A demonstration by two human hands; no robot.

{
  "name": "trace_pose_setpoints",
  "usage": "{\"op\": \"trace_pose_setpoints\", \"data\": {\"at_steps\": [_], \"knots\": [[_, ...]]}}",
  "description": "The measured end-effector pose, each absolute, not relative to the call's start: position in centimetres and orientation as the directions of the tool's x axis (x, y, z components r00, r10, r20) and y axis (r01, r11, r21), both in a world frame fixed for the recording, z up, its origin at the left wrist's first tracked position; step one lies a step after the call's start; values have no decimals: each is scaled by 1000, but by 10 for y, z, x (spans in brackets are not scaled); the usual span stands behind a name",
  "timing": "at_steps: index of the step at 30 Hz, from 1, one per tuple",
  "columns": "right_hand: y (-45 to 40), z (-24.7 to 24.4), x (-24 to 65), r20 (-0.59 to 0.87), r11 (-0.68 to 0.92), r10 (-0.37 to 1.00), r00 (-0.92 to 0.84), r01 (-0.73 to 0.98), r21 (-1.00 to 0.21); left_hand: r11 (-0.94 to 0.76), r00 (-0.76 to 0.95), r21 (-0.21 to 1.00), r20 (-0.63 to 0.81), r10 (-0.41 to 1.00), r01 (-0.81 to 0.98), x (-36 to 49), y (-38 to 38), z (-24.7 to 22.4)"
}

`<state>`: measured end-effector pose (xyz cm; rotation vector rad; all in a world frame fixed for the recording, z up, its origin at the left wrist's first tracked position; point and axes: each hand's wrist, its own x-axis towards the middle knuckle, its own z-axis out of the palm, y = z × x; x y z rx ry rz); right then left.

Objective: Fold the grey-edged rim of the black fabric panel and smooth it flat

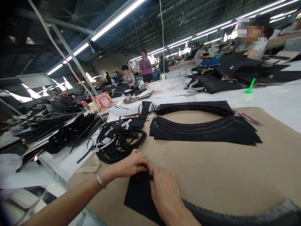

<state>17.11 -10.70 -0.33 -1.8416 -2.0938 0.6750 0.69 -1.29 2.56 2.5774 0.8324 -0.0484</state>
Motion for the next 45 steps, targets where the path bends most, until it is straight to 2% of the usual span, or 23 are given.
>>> {"op": "trace_pose_setpoints", "data": {"at_steps": [6, 16, 21, 26, 29, 32, 35, 40, 45], "knots": [[-107, -5, 171, -104, 84, 981, -162, 847, -525, -725, 799, 368, -93, 594, 581, 2, -14, 27], [-106, -5, 172, -111, 103, 977, -183, 855, -508, -796, 842, 326, -4, 539, 510, 2, -22, 24], [-107, -6, 173, -103, 113, 976, -191, 852, -511, -756, 776, 304, 77, 626, 579, 4, -21, 28], [-105, -5, 173, -114, 97, 976, -187, 837, -538, -654, 632, 301, 180, 754, 695, 2, -56, 19], [-103, -5, 174, -125, 94, 974, -191, 836, -540, -657, 626, 323, 207, 752, 682, -5, -83, 1], [-99, -5, 175, -132, 116, 968, -214, 845, -522, -685, 647, 329, 232, 726, 650, -11, -100, -14], [-91, -4, 174, -132, 141, 962, -237, 853, -502, -693, 647, 278, 248, 721, 665, -13, -105, -19], [-75, -2, 171, -113, 236, 945, -307, 879, -414, -722, 671, 172, 275, 689, 670, -13, -105, -17], [-69, 2, 168, -99, 362, 908, -406, 882, -303, -748, 700, 145, 277, 659, 647, -14, -105, -21]]}}
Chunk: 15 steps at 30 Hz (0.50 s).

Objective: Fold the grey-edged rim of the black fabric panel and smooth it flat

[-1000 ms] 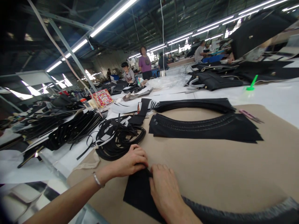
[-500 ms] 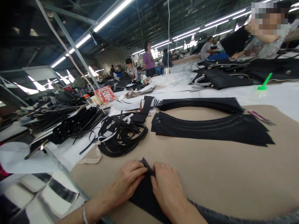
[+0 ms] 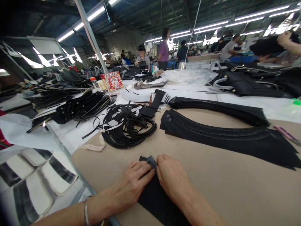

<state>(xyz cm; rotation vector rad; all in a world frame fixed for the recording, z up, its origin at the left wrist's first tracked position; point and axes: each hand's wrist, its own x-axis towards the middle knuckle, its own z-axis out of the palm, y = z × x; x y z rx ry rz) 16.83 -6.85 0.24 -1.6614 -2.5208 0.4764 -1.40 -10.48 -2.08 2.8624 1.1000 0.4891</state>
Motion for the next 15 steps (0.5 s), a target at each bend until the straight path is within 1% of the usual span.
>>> {"op": "trace_pose_setpoints", "data": {"at_steps": [3, 5, 7, 10, 15], "knots": [[-66, 4, 167, -101, 445, 878, -468, 875, -190, -757, 711, 122, 276, 647, 642, -15, -104, -24], [-65, 3, 167, -96, 469, 868, -488, 867, -167, -758, 714, 99, 276, 643, 644, -16, -104, -26], [-64, 1, 169, -91, 470, 867, -489, 865, -175, -759, 719, 83, 271, 640, 645, -16, -105, -26], [-62, -1, 172, -100, 434, 879, -467, 868, -242, -762, 727, 73, 254, 638, 644, -15, -105, -27], [-59, -6, 174, -128, 290, 918, -375, 856, -427, -761, 733, 47, 238, 638, 647, -14, -104, -28]]}}
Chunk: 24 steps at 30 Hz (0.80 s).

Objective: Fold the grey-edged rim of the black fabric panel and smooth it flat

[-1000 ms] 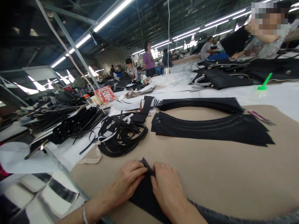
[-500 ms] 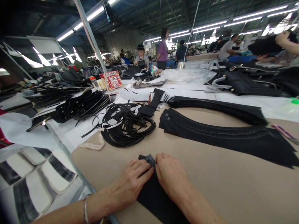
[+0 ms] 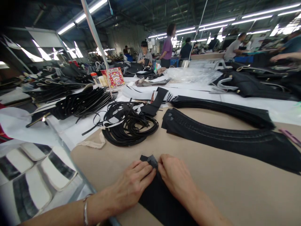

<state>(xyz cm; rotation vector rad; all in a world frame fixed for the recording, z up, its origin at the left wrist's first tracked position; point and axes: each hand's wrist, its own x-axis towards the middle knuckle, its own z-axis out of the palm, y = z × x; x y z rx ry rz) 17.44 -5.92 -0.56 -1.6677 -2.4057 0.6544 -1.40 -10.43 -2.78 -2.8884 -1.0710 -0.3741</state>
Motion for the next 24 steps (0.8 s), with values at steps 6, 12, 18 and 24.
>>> {"op": "trace_pose_setpoints", "data": {"at_steps": [6, 12, 18, 24], "knots": [[-52, -5, 180, -129, 210, 943, -307, 847, -488, -767, 742, 26, 236, 628, 641, -14, -104, -27], [-51, -4, 185, -85, 321, 901, -426, 785, -530, -761, 732, 32, 254, 633, 647, -13, -104, -27], [-50, -4, 183, -49, 407, 881, -471, 806, -430, -760, 730, 42, 245, 638, 649, -14, -105, -28], [-38, -6, 190, -45, 413, 862, -505, 751, -516, -758, 729, 52, 237, 642, 650, -14, -105, -28]]}}
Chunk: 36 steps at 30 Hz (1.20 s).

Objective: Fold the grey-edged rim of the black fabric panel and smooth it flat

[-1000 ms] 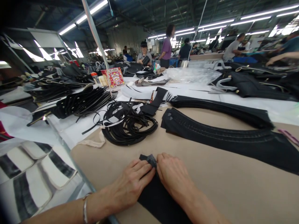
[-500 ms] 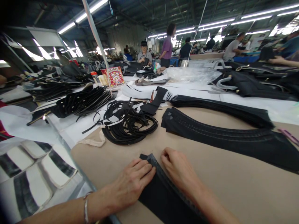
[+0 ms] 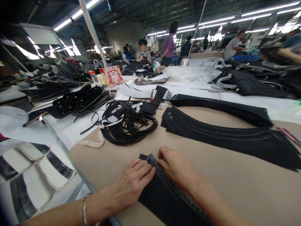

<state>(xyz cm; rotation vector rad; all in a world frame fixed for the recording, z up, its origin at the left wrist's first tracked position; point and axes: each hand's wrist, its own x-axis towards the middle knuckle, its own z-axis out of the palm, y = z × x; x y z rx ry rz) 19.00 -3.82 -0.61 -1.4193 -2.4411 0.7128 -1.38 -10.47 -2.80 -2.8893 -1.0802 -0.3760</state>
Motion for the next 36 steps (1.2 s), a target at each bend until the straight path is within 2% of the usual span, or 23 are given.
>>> {"op": "trace_pose_setpoints", "data": {"at_steps": [4, 7, 18, 21, 23, 26, 28, 30, 32, 36], "knots": [[-34, -6, 193, -23, 408, 870, -493, 744, -530, -758, 733, 46, 223, 643, 650, -14, -104, -27], [-35, -6, 193, -58, 381, 873, -484, 752, -538, -757, 731, 47, 225, 644, 652, -14, -104, -26], [-41, -2, 192, -44, 334, 907, -418, 781, -528, -761, 718, 119, 266, 643, 637, -14, -103, -32], [-50, 4, 186, -84, 324, 908, -410, 816, -479, -759, 705, 129, 297, 643, 638, -12, -103, -31], [-53, 6, 184, -93, 272, 934, -344, 857, -437, -761, 696, 136, 329, 638, 634, -12, -104, -31], [-58, 8, 184, -93, 210, 956, -278, 871, -445, -759, 669, 214, 367, 646, 616, -13, -105, -30], [-66, 10, 183, -107, 199, 955, -278, 861, -469, -709, 600, 337, 379, 705, 620, -13, -103, -27], [-76, 11, 181, -127, 178, 954, -270, 857, -483, -616, 519, 471, 333, 787, 632, -12, -95, -18], [-83, 12, 177, -151, 136, 960, -235, 866, -481, -557, 518, 535, 239, 821, 636, -9, -81, -5], [-84, 14, 173, -198, 71, 962, -186, 875, -478, -641, 718, 470, 22, 696, 607, -1, -47, 21]]}}
